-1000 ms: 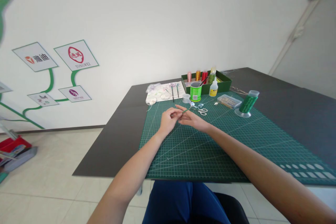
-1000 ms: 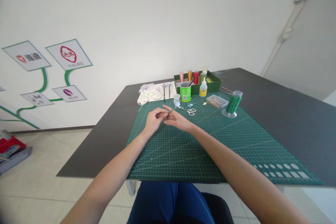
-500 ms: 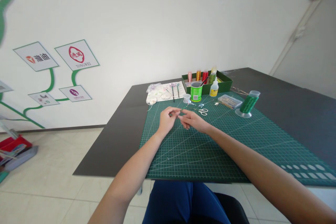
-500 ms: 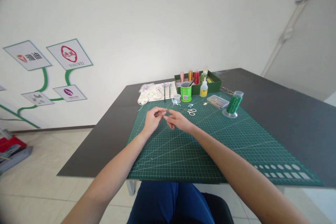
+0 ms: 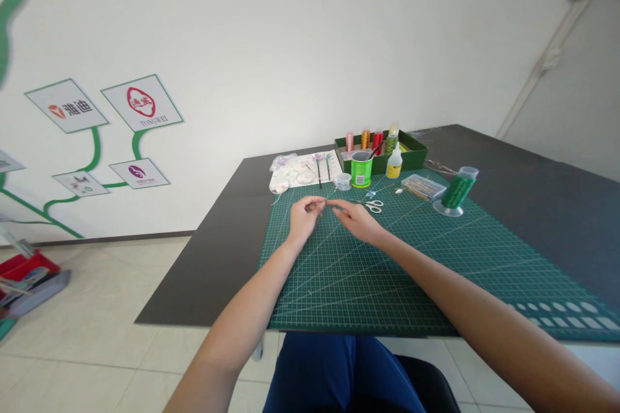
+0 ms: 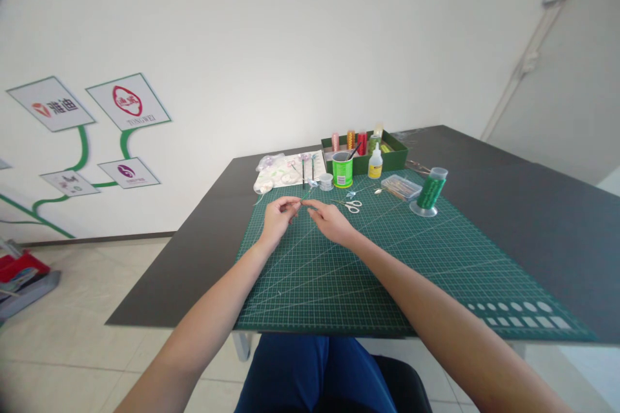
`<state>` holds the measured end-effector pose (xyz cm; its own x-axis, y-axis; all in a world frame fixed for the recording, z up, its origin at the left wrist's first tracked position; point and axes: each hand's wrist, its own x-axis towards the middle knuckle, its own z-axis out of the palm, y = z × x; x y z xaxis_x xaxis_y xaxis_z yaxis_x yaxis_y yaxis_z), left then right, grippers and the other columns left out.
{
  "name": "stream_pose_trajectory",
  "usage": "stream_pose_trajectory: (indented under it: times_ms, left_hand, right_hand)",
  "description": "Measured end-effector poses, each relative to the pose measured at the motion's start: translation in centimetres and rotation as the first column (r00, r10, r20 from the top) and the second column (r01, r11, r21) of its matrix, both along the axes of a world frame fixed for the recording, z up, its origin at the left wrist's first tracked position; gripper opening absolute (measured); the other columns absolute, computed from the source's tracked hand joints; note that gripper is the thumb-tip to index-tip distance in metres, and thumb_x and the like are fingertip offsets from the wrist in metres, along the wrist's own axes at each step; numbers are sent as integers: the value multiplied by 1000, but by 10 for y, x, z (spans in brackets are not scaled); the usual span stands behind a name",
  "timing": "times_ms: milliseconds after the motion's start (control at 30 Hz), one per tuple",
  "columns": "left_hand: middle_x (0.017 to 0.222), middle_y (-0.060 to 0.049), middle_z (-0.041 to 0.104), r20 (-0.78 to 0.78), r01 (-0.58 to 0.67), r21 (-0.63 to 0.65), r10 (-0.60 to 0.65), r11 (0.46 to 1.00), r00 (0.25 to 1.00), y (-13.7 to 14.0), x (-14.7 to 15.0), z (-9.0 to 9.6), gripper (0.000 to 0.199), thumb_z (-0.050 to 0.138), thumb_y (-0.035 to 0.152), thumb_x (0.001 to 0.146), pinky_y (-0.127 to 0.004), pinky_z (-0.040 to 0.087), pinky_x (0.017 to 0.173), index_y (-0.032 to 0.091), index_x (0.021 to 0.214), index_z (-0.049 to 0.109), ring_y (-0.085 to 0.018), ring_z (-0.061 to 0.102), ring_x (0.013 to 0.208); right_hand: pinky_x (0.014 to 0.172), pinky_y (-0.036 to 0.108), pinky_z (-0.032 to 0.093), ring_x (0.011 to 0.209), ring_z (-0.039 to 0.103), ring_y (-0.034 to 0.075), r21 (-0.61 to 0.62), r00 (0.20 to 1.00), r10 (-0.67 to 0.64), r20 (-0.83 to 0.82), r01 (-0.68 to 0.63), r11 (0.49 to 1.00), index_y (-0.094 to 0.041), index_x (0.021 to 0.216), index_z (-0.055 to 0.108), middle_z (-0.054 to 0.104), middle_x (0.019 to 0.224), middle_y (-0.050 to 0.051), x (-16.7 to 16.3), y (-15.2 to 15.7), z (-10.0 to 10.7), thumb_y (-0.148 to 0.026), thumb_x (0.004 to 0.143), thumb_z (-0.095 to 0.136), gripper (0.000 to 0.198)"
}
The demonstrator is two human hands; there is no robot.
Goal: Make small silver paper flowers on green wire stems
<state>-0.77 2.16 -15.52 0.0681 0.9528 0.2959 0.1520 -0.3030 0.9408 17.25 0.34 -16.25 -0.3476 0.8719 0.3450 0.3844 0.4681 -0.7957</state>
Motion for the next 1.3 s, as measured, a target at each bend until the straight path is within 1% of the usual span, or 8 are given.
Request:
stream_pose_trajectory:
  times_ms: [100, 233, 367, 533, 700, 1000, 1167, 1300]
  left_hand:
    - [65, -1, 65, -7, -11, -5, 11, 1000, 1000, 2, -1, -2, 20, 72, 27, 81, -22, 40, 47, 14, 95, 77, -10, 53, 50]
    - [64, 0, 65, -20, -3, 15, 4, 1000, 1000, 3, -2, -4, 19, 71, 27, 82, -23, 44, 52, 15, 95, 77, -10, 53, 50]
    - [74, -2, 69, -38, -7, 47, 9, 999, 999, 5, -3, -6, 16, 71, 24, 82, -23, 46, 56, 16, 95, 76, -11, 57, 57]
    - [77, -1, 70, -128, -23, 139, 41, 990, 991, 7, -4, -7, 12, 68, 15, 83, -25, 50, 67, 17, 92, 76, -11, 60, 62]
    - [82, -2, 70, -212, -12, 238, 65, 971, 975, 6, -5, -8, 18, 66, 8, 84, -26, 50, 72, 19, 93, 77, -13, 62, 71]
    - [92, -5, 71, -446, 102, 328, 58, 939, 893, 0, -6, -3, 31, 58, -2, 85, -28, 50, 76, 20, 95, 77, -16, 64, 82]
    - [86, -4, 70, -528, 162, 339, 45, 927, 848, -2, -6, -2, 28, 60, 0, 87, -28, 47, 75, 20, 95, 78, -16, 61, 79]
    - [82, -4, 68, -530, 179, 339, 30, 924, 847, -1, -6, -4, 22, 63, 5, 88, -28, 47, 74, 19, 94, 78, -16, 61, 75]
  right_hand:
    - [52, 27, 28, 46, 38, 13, 99, 986, -47, 161, 31, 995, -14, 131, 66, 51, 55, -3, 1, -4, 5, -28, 100, 41, 42]
    - [57, 27, 31, 49, 47, 16, 137, 943, -82, 324, 39, 990, -17, 136, 65, 62, 62, 2, 1, -7, 10, -24, 101, 39, 43]
    - [58, 27, 33, 52, 52, 17, 176, 905, -106, 411, 36, 984, -19, 138, 65, 69, 70, 5, 3, -8, 12, -23, 101, 39, 45]
    - [60, 27, 36, 55, 57, 17, 197, 879, -102, 466, 9, 980, -19, 140, 65, 74, 75, 7, 5, -9, 13, -21, 101, 39, 47]
    - [61, 27, 37, 57, 58, 17, 200, 903, -61, 425, -29, 979, -20, 135, 68, 74, 76, 6, 6, -8, 11, -19, 100, 40, 45]
    - [55, 25, 31, 48, 41, 12, 193, 975, 52, 217, -95, 977, -16, 122, 75, 63, 63, 1, 8, -7, 17, -24, 99, 42, 41]
    - [53, 25, 27, 47, 34, 11, 182, 979, 72, 190, -107, 977, -14, 116, 76, 51, 53, -3, 11, -8, 23, -24, 97, 43, 39]
    - [51, 25, 26, 47, 31, 11, 155, 985, 80, 151, -103, 982, -14, 114, 76, 46, 53, -4, 14, -8, 28, -27, 97, 43, 40]
